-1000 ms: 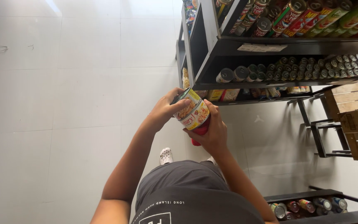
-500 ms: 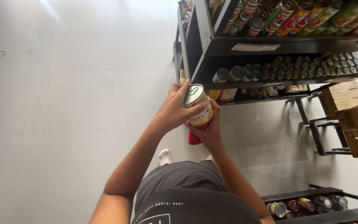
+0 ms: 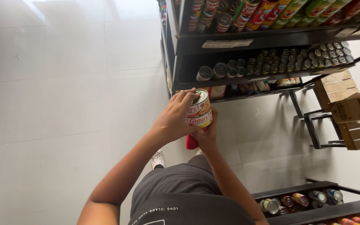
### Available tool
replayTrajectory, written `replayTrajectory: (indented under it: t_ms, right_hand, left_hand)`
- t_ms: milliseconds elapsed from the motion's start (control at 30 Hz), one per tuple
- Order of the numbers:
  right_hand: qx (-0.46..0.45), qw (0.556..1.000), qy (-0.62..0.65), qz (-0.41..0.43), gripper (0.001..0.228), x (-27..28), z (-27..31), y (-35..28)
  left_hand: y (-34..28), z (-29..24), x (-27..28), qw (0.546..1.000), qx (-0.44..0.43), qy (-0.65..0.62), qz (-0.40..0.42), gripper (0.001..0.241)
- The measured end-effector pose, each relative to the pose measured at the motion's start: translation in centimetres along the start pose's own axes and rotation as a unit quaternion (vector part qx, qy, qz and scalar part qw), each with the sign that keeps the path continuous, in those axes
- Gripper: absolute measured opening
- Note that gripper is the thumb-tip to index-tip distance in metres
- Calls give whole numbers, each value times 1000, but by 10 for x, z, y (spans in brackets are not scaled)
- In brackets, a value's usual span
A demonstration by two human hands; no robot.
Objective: Stocking canned goods from a cardboard box onto grocery store shelves and wiping them with a cloth.
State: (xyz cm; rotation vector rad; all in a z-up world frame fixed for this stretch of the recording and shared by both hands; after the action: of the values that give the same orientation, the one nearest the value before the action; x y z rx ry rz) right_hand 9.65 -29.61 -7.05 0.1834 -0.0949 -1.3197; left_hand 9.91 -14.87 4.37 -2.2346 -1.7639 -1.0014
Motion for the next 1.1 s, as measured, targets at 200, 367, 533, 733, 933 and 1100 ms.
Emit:
replayTrajectory:
  t_ms: [200, 367, 533, 733, 933, 1100]
  right_hand:
    - [-47, 999, 24, -1, 80, 58, -7, 5]
    - [-31, 999, 13, -27, 74, 103, -9, 16]
    - [-213, 954, 211, -4, 73, 157, -94, -2]
    - [-263, 869, 407, 99, 64, 157, -62, 7]
    - [-279, 917, 280, 42, 76, 187, -95, -2]
    - [-212, 970, 117, 15, 95, 194, -69, -3]
  left_hand:
    - [40, -11, -48, 991, 3, 128, 41, 111]
    - [72, -19, -82, 992, 31, 111, 52, 108]
    - [92, -25, -86, 996, -23, 82, 5, 46]
    - [96, -14, -114, 996, -52, 22, -68, 39]
    - [94, -8, -139, 988, -50, -95, -111, 37]
    - [94, -25, -138, 984, -79, -76, -138, 36]
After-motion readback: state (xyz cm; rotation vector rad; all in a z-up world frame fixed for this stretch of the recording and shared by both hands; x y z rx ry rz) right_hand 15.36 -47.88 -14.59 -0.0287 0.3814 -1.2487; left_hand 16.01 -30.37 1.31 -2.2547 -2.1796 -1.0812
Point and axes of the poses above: each hand's wrist, its own y-axis towards the middle knuckle, its own x-axis out of the back of the hand, z = x × y, the point moved 6 cm from there along y, towards the middle knuckle, and after that the axes turned 12 degrees about -x, right-handed, at the moved point
